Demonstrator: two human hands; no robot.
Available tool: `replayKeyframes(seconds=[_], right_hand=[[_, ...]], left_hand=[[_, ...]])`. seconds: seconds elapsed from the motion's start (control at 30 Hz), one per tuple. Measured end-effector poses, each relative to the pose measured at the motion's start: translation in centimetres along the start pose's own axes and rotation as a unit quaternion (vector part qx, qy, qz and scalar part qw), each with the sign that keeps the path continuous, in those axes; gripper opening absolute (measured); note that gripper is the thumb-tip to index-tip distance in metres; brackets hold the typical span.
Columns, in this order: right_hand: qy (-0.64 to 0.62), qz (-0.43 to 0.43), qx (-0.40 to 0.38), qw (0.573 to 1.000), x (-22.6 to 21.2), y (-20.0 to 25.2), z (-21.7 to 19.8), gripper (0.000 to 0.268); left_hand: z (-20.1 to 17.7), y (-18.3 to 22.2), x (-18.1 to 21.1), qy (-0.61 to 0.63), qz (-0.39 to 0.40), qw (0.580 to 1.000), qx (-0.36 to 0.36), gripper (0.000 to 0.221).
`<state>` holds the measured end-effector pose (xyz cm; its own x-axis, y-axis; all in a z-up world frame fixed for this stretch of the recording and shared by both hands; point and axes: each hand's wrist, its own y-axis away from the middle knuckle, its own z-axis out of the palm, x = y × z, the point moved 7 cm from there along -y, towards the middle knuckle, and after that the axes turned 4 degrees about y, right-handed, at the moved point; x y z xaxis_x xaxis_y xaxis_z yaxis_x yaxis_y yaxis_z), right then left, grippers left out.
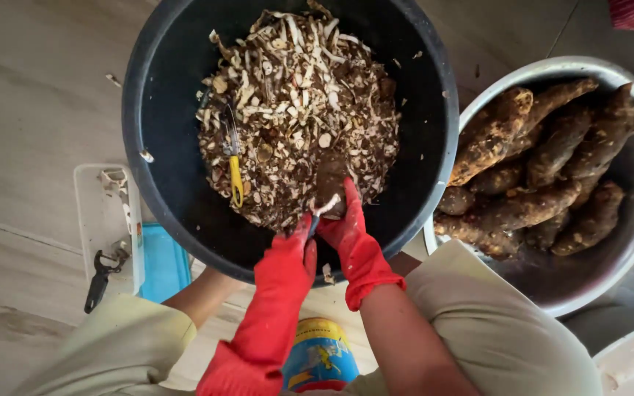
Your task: Peeling the outer skin of cassava roots using a hand peeler and placing them in a bowl.
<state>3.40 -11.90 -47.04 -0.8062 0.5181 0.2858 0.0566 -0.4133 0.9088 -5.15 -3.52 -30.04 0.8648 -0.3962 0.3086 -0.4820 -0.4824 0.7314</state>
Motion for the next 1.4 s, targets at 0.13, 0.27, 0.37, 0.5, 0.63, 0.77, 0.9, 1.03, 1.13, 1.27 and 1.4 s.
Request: replayKeyframes(seconds=[0.13,0.27,0.37,0.5,0.63,0.77,0.9,1.03,1.13,1.27,1.4], right_hand=[[0.034,-0.060,0.050,0.996,-0.5,-0.2,-0.5,0.067],[0.016,-0.059,0.088,0.994,-0.2,3.0,1.1,0.062],[0.028,-0.039,0.092,0.995,0.3,2.7,0.3,0.080],[0.067,-0.053,0.044,0.995,-0.8,-2.2,-1.4,0.068],[0.041,-0.059,0.053,0.996,0.2,0.5,0.0,0.065],[-0.012,-0.068,0.026,0.997,-0.1,-0.5,-0.8,0.052],[0.036,-0.071,0.056,0.995,0.3,0.0,-1.0,0.056],[0.026,-0.087,0.060,0.994,0.0,0.1,0.0,0.056],[0.012,-0.082,0.064,0.994,0.8,0.8,0.0,0.055],[0.077,-0.066,0.103,0.990,0.1,1.3,0.3,0.055],[0.094,-0.081,0.114,0.986,0.1,0.0,-0.3,0.053]], left_hand=[[-0.1,-2.2,1.4,-0.010,-0.018,1.000,-0.008,0.053],[2.7,-15.7,1.8,0.046,0.024,0.997,0.063,0.042],[-2.1,-13.3,5.0,0.170,0.024,0.983,0.060,0.044],[-2.5,-5.1,3.7,0.052,0.047,0.996,0.051,0.041],[-2.0,-0.2,2.9,-0.043,-0.020,0.998,-0.048,0.051],[-0.6,-0.5,2.7,-0.086,-0.013,0.995,-0.049,0.052],[-0.9,0.4,2.6,-0.081,-0.023,0.994,-0.066,0.055],[-1.5,-2.9,4.8,-0.080,0.014,0.996,-0.031,0.047],[0.8,-11.3,4.2,-0.043,0.029,0.998,0.022,0.037],[-0.4,-15.7,2.5,0.049,0.019,0.998,0.030,0.042],[-3.5,-2.8,3.5,0.026,-0.014,0.999,-0.037,0.039]])
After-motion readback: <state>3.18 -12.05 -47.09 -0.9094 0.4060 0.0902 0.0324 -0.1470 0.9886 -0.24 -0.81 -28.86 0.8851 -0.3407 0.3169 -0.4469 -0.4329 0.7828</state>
